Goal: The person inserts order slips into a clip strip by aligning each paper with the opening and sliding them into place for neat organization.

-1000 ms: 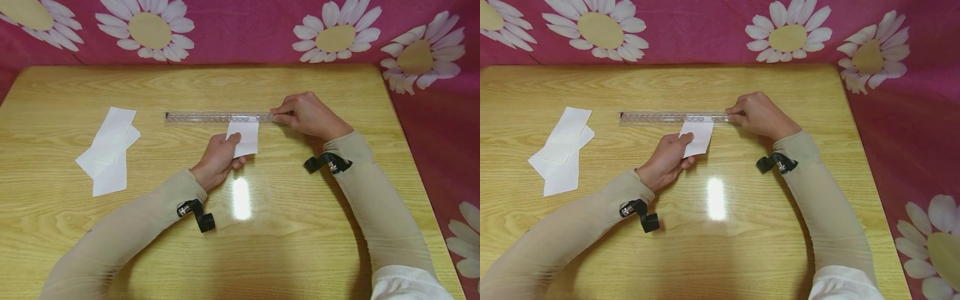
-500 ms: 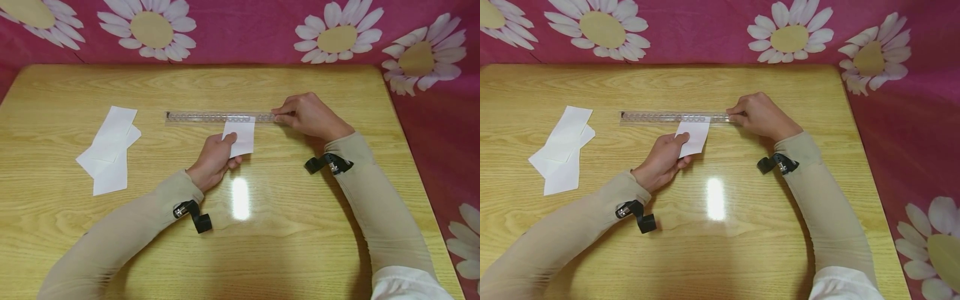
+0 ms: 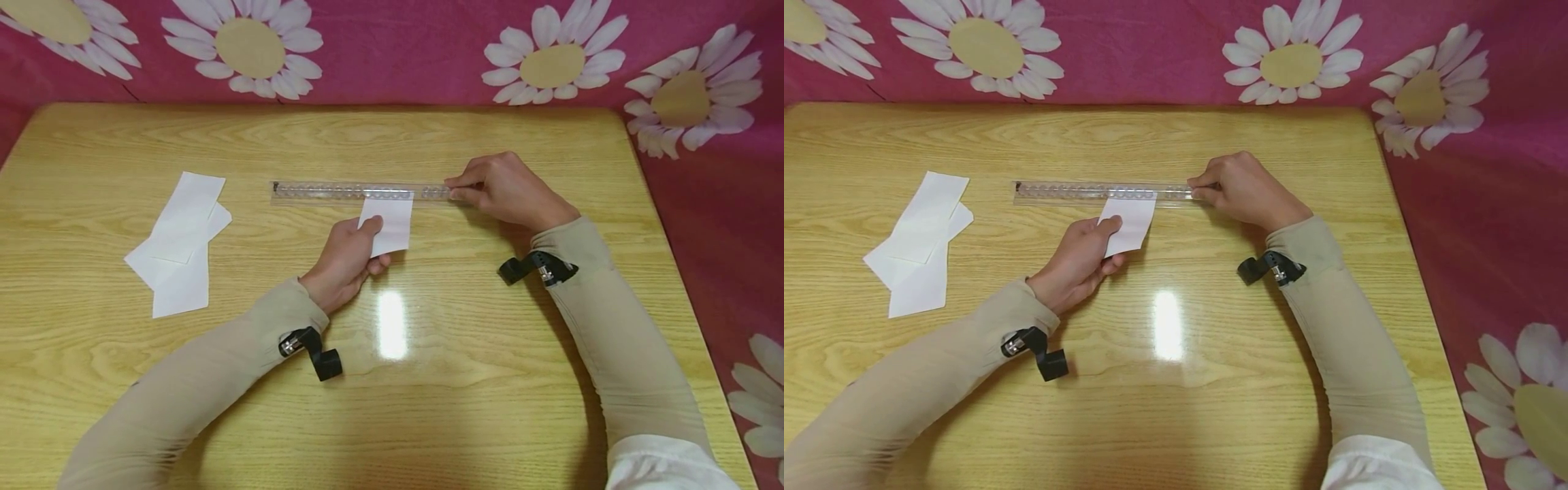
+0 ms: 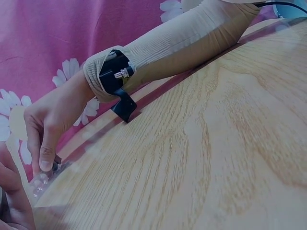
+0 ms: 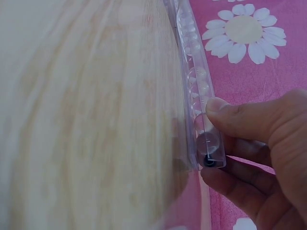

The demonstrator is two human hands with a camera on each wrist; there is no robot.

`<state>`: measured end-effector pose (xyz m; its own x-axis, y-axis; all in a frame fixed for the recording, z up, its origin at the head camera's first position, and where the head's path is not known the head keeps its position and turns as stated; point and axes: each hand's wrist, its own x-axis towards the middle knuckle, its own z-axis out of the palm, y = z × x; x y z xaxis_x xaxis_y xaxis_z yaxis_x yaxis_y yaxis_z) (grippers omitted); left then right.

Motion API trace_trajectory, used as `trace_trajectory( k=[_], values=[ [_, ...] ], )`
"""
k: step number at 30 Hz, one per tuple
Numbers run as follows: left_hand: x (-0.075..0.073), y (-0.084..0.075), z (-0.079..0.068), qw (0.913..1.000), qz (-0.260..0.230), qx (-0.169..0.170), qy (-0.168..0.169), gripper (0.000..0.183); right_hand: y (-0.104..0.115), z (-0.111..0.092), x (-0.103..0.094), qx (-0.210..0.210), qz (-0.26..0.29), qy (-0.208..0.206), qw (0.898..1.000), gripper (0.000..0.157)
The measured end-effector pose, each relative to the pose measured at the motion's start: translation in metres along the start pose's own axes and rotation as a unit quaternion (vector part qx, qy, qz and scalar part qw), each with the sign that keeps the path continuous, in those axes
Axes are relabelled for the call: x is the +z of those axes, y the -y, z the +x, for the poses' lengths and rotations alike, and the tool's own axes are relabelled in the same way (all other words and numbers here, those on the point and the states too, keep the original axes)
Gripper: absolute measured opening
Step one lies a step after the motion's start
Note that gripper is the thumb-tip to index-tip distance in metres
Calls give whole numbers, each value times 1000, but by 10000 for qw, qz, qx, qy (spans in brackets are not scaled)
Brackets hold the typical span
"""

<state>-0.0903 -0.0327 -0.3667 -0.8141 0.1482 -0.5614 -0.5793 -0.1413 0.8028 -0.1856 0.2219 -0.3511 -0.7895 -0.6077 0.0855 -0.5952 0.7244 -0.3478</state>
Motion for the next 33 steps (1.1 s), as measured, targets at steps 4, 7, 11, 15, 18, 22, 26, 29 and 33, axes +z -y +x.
trace_trajectory(
  k=[4,7,11,15,18,22,26,29,33],
  values=[
    [-3,0,0,10000,-16,30,-17,40,-1,0,0,-6,14,1,10000,22],
    [-4,-1,0,10000,-18,32,-22,40,-1,1,0,-2,24,7,10000,22],
    [-7,-1,-1,10000,-4,36,-26,40,-1,1,0,0,8,7,10000,23],
    [-10,-2,-2,10000,13,23,-59,40,0,1,0,22,11,20,10000,23],
    [-12,-2,-2,10000,33,18,-81,40,-1,1,0,37,19,33,10000,23],
    [-15,-2,-3,9999,44,72,-81,40,-1,0,1,71,30,48,10000,23],
    [-19,-3,-4,9998,95,90,-119,40,0,0,0,60,30,49,10000,23],
    [-21,-4,-5,9998,125,53,-155,40,-1,0,1,20,5,10,10000,22],
    [-23,-4,-6,9997,129,28,-200,40,-1,0,1,-36,-19,-51,10000,22]
  ],
)
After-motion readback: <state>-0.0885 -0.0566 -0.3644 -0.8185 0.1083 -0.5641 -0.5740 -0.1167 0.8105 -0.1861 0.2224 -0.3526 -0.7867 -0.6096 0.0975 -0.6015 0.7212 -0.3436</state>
